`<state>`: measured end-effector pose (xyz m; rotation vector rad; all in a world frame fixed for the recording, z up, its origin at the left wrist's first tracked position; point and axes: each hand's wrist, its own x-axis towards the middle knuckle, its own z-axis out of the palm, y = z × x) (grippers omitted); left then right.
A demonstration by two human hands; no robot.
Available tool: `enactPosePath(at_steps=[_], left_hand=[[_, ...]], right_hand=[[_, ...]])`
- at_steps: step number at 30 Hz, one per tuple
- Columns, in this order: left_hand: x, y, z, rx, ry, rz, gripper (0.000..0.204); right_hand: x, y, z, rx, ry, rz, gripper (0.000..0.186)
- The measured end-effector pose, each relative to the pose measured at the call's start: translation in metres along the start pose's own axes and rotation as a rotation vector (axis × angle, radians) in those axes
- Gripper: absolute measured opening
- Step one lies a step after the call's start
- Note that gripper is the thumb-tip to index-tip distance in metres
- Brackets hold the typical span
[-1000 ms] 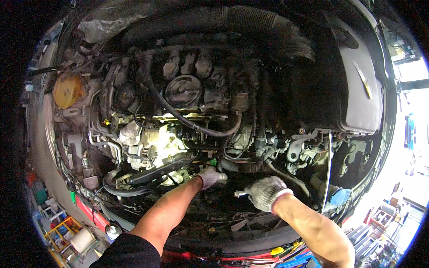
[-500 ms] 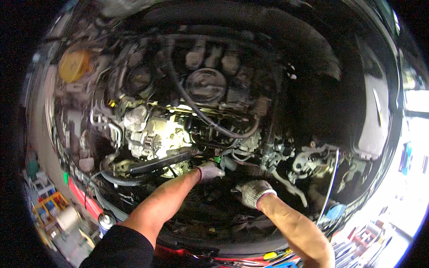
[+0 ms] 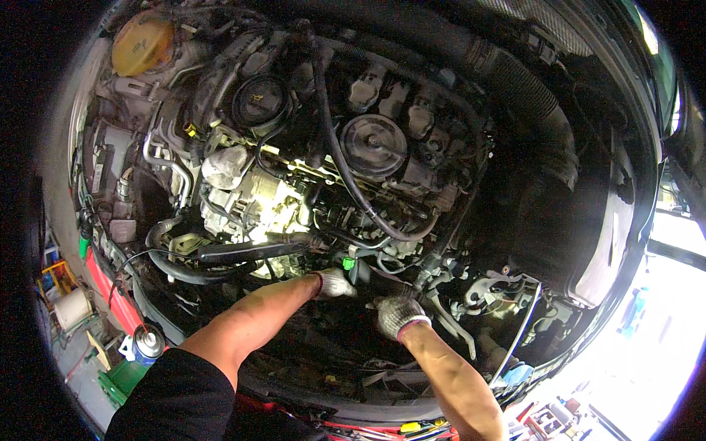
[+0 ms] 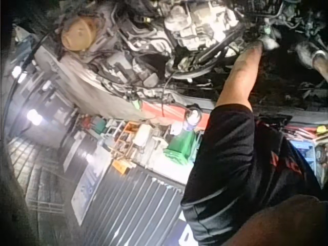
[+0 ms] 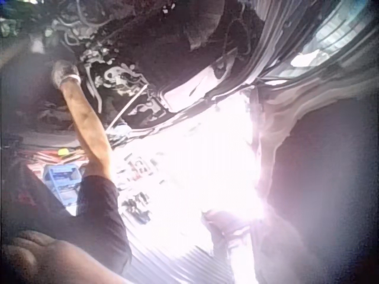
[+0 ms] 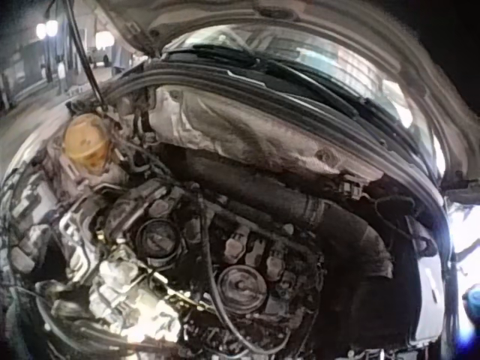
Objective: The person works under the hood of a car, using a flashlight and various hand tools to manipulate engine components. They connect and disconnect hoses and electrical connectors, adjust parts within the engine bay, and retrieve tools from a nearby toolbox.
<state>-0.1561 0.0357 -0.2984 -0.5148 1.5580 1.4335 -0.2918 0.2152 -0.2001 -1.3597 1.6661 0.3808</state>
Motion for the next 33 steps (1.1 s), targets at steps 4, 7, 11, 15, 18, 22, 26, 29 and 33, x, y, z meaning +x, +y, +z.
enactPosePath(at_steps=[4,7,11,15,18,22,26,29,33], left_hand=[[0.004,-0.004,0.019,-0.007,0.243,-0.036,0.057],[-0.009,0.011,0.023,0.004,0.320,-0.070,0.065],[-0.018,0.017,0.007,-0.098,0.210,-0.115,0.079],[0.022,-0.025,0.010,-0.298,0.087,0.034,0.065],[0.015,-0.015,0.015,-0.143,0.254,0.076,0.059],[-0.020,0.019,0.014,-0.087,0.399,-0.007,0.061],[-0.004,0.004,0.023,-0.083,0.393,-0.028,0.065],[0.001,0.002,0.008,-0.160,0.173,-0.033,0.066],[0.007,-0.004,0.001,0.037,0.128,0.017,0.060]], right_hand=[[0.024,0.034,0.056,-0.033,-0.010,-0.047,0.039],[0.022,0.040,0.065,-0.235,-0.015,-0.130,0.048],[0.010,0.003,-0.004,-0.192,-0.120,-0.029,0.049],[0.010,0.012,0.021,0.061,0.080,-0.034,0.048],[0.008,0.012,0.014,0.245,0.040,0.017,0.049],[-0.012,-0.009,-0.037,0.270,0.176,-0.001,0.053],[-0.016,-0.014,-0.054,0.479,0.320,-0.072,0.053],[-0.016,-0.008,-0.037,0.495,0.350,-0.029,0.051],[0.001,0.002,-0.018,0.506,0.386,-0.089,0.050]])
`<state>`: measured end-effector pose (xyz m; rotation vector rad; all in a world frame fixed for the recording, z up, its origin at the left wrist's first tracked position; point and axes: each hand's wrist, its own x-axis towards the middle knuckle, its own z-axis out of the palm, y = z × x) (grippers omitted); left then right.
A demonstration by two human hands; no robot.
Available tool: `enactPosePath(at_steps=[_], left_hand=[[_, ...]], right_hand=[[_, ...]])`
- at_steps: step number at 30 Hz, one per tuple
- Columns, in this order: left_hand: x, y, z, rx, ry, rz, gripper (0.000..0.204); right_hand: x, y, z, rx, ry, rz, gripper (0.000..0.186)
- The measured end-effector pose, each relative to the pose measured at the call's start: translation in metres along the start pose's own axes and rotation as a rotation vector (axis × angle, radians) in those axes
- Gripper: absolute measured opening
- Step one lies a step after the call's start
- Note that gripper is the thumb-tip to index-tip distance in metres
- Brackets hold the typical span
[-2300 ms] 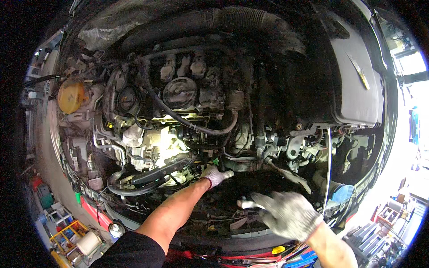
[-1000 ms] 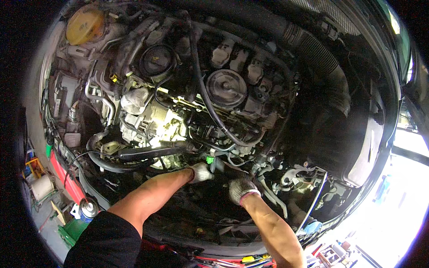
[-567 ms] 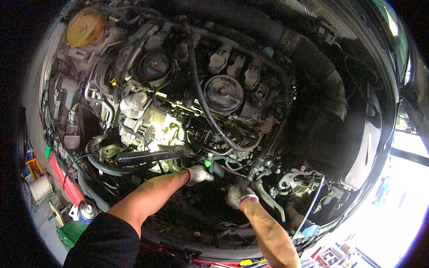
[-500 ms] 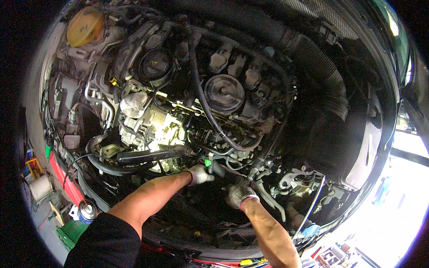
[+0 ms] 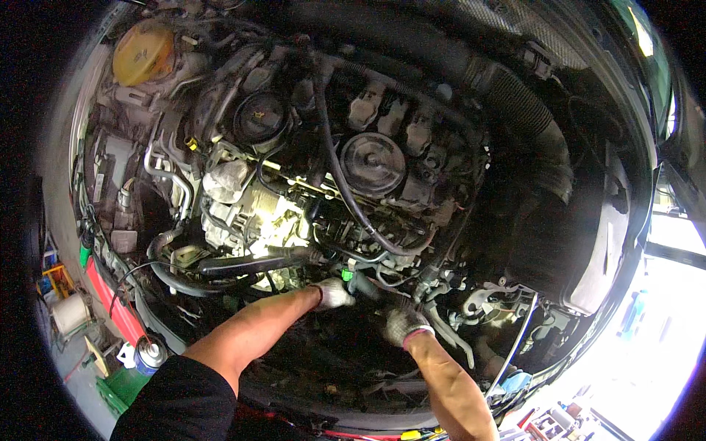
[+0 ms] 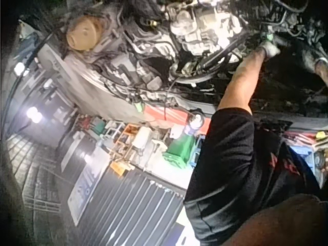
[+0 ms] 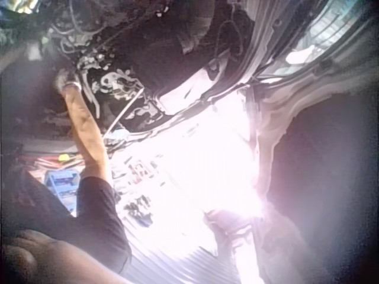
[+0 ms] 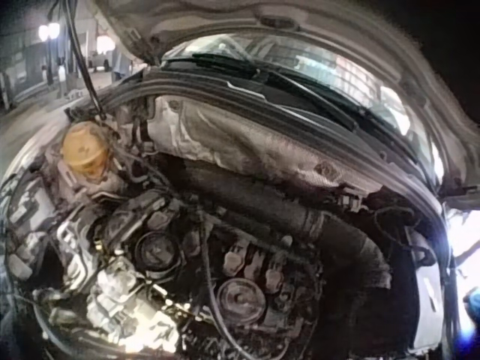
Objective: The person works under the hood of a car, using a flashlight and various hand tools to manipulate engine components. They connect and disconnect hoses and electrical connectors, adjust parts within the engine bay, and retrieve tools from a nearby toolbox.
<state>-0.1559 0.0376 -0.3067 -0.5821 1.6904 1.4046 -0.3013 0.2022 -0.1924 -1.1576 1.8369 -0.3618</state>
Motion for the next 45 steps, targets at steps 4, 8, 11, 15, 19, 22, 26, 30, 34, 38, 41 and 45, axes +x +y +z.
enactPosePath(at_steps=[4,8,11,15,19,22,26,30,34,38,41,45], left_hand=[[-0.015,0.013,0.014,-0.033,0.215,-0.047,0.059],[-0.016,0.011,0.021,-0.078,0.292,0.009,0.058],[-0.019,0.017,0.001,-0.156,0.052,-0.077,0.069],[-0.015,0.010,-0.005,-0.066,0.082,0.010,0.070],[-0.027,0.023,0.011,-0.146,0.231,-0.004,0.066],[-0.011,0.016,0.018,-0.158,0.208,-0.054,0.069],[-0.006,0.002,0.001,-0.212,-0.011,0.020,0.055],[-0.043,0.038,-0.001,-0.134,0.191,0.079,0.050],[-0.028,0.024,0.015,-0.137,0.267,0.047,0.061],[-0.035,0.025,-0.001,-0.174,0.087,0.112,0.060],[-0.023,0.012,0.002,-0.007,0.110,0.055,0.060],[-0.028,0.025,0.020,-0.132,0.239,-0.127,0.062]], right_hand=[[0.002,-0.017,-0.013,-0.115,-0.146,0.148,0.056],[-0.002,0.013,0.006,-0.224,-0.159,0.115,0.056],[-0.006,0.040,0.025,-0.303,-0.203,0.137,0.056],[-0.006,0.026,0.018,-0.239,-0.134,0.160,0.054],[-0.006,-0.019,-0.016,-0.169,-0.087,0.129,0.051],[-0.007,-0.015,-0.013,-0.218,-0.094,0.106,0.052],[-0.007,0.022,0.014,-0.322,-0.251,0.178,0.055],[-0.013,0.016,0.008,-0.385,-0.140,0.148,0.057],[-0.008,0.011,0.003,-0.371,-0.109,0.199,0.052],[-0.006,-0.008,-0.015,-0.342,-0.249,0.370,0.047],[-0.004,-0.015,-0.018,-0.367,-0.281,0.367,0.048],[-0.005,-0.004,-0.011,-0.308,-0.206,0.322,0.047]])
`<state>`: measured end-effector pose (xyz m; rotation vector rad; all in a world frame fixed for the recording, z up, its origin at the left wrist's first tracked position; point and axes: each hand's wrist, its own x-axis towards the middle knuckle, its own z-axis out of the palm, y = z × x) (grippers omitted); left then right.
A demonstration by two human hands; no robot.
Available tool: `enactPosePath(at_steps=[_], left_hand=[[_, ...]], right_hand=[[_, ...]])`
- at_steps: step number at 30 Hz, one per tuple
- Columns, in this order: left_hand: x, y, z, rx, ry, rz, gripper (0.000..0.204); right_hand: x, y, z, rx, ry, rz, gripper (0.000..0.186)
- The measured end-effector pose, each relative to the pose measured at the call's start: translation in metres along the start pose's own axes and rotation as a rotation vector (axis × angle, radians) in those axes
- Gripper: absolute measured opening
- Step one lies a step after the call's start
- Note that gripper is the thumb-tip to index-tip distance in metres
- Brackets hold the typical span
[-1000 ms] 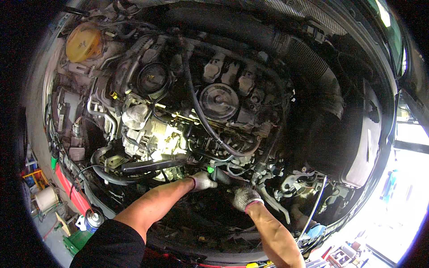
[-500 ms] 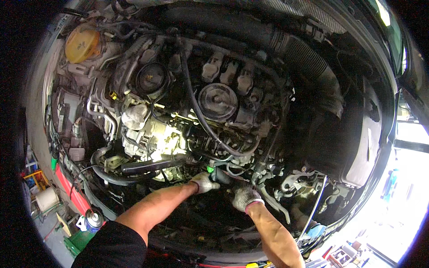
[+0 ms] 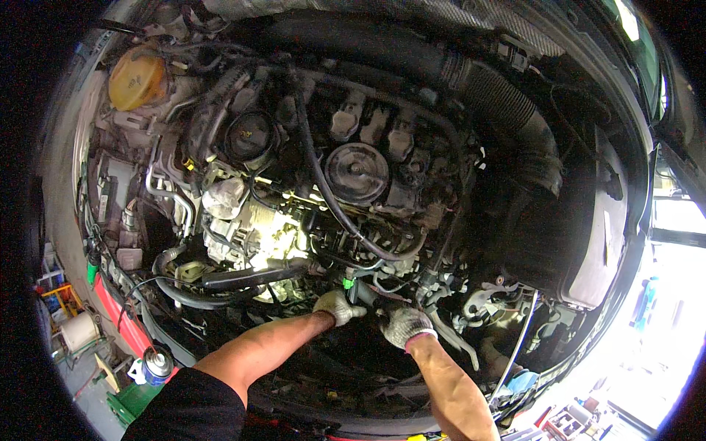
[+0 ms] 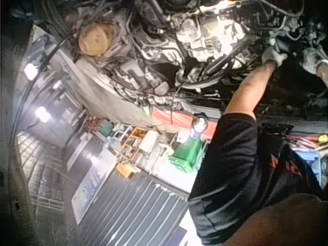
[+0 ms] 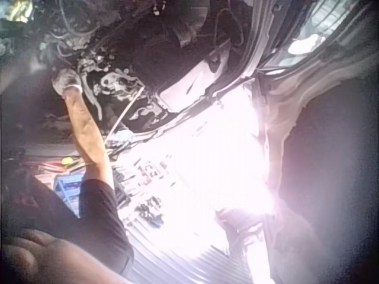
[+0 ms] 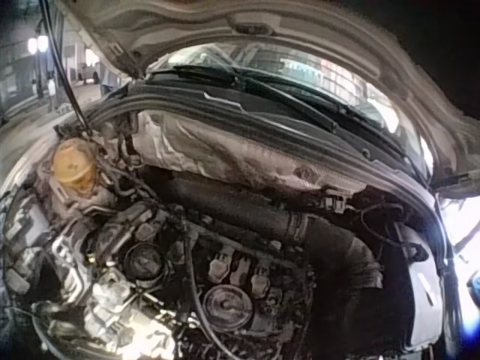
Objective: The person works under the hood of a car, using a flashlight and various hand tools to manipulate engine components. They connect and disconnect hoses and electrical connectors, adjust parts within the engine bay, and retrieve tools from a nearby toolbox.
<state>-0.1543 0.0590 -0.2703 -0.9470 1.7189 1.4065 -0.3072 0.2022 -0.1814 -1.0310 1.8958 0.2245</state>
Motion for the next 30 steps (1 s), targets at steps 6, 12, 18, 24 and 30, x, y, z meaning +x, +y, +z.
enactPosePath(at_steps=[6,12,18,24,30], left_hand=[[0.021,-0.017,0.001,0.027,-0.075,0.078,0.062],[0.002,0.003,-0.001,0.037,0.016,0.006,0.064],[0.016,-0.005,-0.002,0.058,-0.111,-0.012,0.069],[0.008,-0.008,0.000,0.037,0.119,0.090,0.047],[-0.004,0.016,-0.004,0.046,0.071,-0.092,0.067]], right_hand=[[0.007,0.007,0.010,-0.070,-0.043,0.032,0.048],[-0.003,0.002,-0.001,0.003,-0.036,0.033,0.051],[0.003,0.008,0.013,-0.022,0.040,-0.082,0.046],[-0.004,-0.002,-0.004,0.005,0.005,-0.076,0.052],[0.013,0.022,0.043,-0.079,0.069,-0.198,0.049]])
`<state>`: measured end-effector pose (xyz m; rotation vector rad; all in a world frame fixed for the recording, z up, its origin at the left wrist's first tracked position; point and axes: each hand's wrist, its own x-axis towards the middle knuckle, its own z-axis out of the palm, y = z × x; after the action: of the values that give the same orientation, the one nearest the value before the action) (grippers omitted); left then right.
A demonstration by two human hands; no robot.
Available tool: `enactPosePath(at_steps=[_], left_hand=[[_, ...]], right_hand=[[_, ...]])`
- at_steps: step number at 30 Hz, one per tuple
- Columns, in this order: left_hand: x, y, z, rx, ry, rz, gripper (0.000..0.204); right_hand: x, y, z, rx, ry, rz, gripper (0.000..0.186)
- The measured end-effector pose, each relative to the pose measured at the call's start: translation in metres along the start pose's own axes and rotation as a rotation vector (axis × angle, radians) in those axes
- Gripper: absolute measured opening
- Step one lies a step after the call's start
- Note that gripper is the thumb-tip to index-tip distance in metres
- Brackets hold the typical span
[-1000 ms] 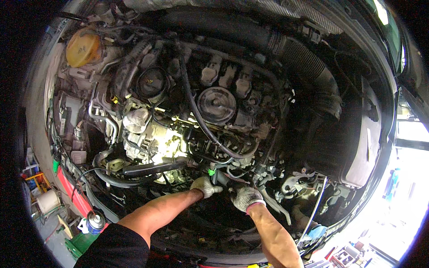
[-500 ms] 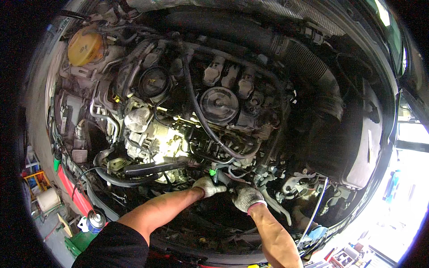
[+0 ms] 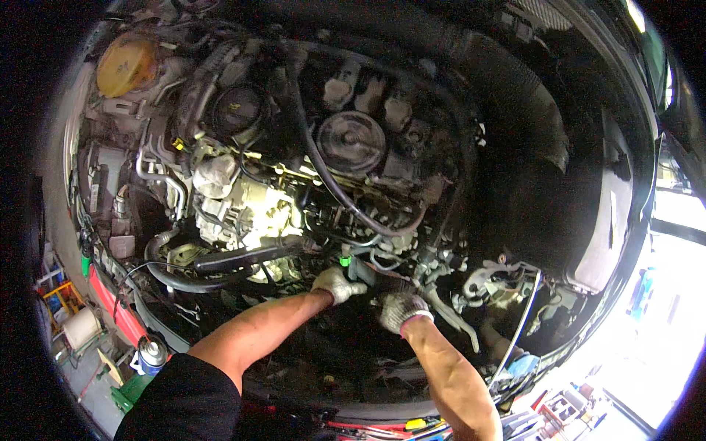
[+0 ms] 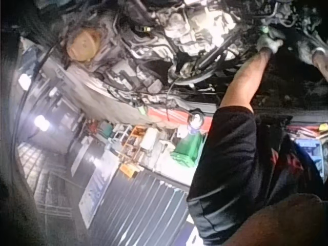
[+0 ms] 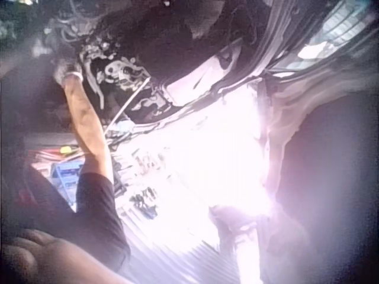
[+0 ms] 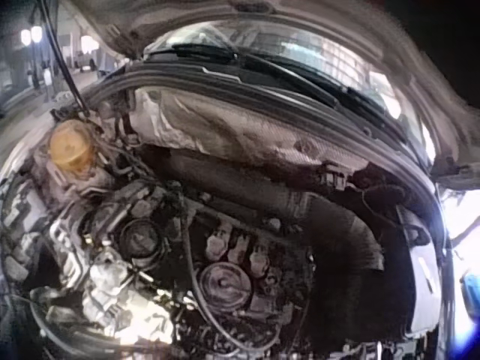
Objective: The person works under the hood of a car, using a flashlight and various hand tools to manipulate engine components. They connect and disconnect hoses and electrical connectors, adjust parts within the engine bay, and retrieve tools from a nearby toolbox.
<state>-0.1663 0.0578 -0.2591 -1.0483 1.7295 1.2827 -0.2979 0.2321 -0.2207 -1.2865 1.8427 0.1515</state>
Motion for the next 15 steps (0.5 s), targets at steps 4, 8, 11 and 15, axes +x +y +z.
enactPosePath(at_steps=[4,8,11,15], left_hand=[[0.024,-0.010,0.001,-0.047,-0.178,0.065,0.081],[0.055,-0.030,-0.010,-0.087,-0.459,0.332,0.045],[0.042,-0.034,-0.017,-0.040,-0.330,0.244,0.057],[0.012,-0.010,-0.012,-0.157,-0.109,0.173,0.057]], right_hand=[[0.001,0.005,0.023,-0.068,-0.189,0.108,0.047],[0.000,-0.012,-0.003,-0.022,-0.208,0.112,0.049],[-0.001,-0.013,0.000,-0.022,-0.205,0.103,0.051],[-0.006,-0.035,-0.033,-0.017,-0.322,0.201,0.048]])
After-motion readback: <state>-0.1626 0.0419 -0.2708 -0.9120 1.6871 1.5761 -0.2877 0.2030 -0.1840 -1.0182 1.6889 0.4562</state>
